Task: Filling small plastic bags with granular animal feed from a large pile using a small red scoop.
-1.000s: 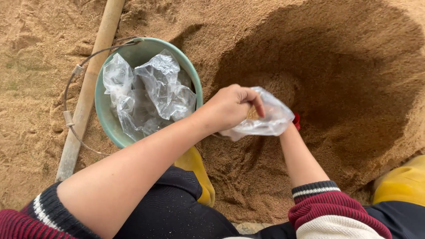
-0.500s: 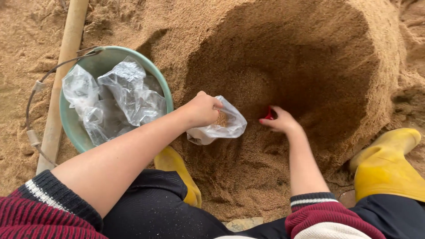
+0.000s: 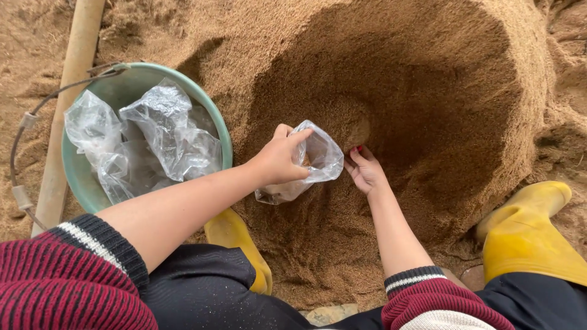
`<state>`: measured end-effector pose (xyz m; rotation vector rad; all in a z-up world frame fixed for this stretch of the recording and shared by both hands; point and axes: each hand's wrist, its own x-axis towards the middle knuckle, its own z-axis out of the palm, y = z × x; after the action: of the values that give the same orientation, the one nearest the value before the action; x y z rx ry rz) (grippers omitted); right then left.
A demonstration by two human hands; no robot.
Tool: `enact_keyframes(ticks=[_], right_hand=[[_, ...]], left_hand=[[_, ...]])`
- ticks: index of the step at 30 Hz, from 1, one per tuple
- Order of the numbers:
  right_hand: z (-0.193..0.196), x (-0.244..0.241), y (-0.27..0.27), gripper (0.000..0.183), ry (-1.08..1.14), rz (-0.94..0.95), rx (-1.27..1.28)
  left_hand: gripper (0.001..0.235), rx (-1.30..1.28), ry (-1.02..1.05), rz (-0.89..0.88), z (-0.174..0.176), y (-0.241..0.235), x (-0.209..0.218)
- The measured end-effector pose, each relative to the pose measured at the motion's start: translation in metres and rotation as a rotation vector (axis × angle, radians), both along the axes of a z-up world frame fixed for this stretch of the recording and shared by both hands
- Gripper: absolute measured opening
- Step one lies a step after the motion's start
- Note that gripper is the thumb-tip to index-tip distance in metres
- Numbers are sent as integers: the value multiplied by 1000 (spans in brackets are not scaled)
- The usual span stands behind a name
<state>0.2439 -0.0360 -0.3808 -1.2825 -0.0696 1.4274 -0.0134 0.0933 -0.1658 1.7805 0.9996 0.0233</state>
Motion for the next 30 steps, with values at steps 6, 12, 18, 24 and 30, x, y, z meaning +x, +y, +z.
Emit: enact_keyframes(ticks=[6, 12, 18, 24, 30], right_hand=[[56, 11, 7, 66, 34, 4, 129], [164, -13, 29, 55, -85, 77, 235], [210, -44, 45, 63, -524, 285, 403], [190, -78, 47, 50, -1479, 345, 883], [161, -39, 52, 37, -1738, 22, 826]], left_hand=[[75, -167, -207, 100, -25, 6, -15], [75, -202, -368, 85, -45, 21, -24], [65, -188, -419, 120, -58, 20, -24], [53, -188, -441, 183, -76, 22, -20], [47, -150, -387, 227, -80, 22, -18]])
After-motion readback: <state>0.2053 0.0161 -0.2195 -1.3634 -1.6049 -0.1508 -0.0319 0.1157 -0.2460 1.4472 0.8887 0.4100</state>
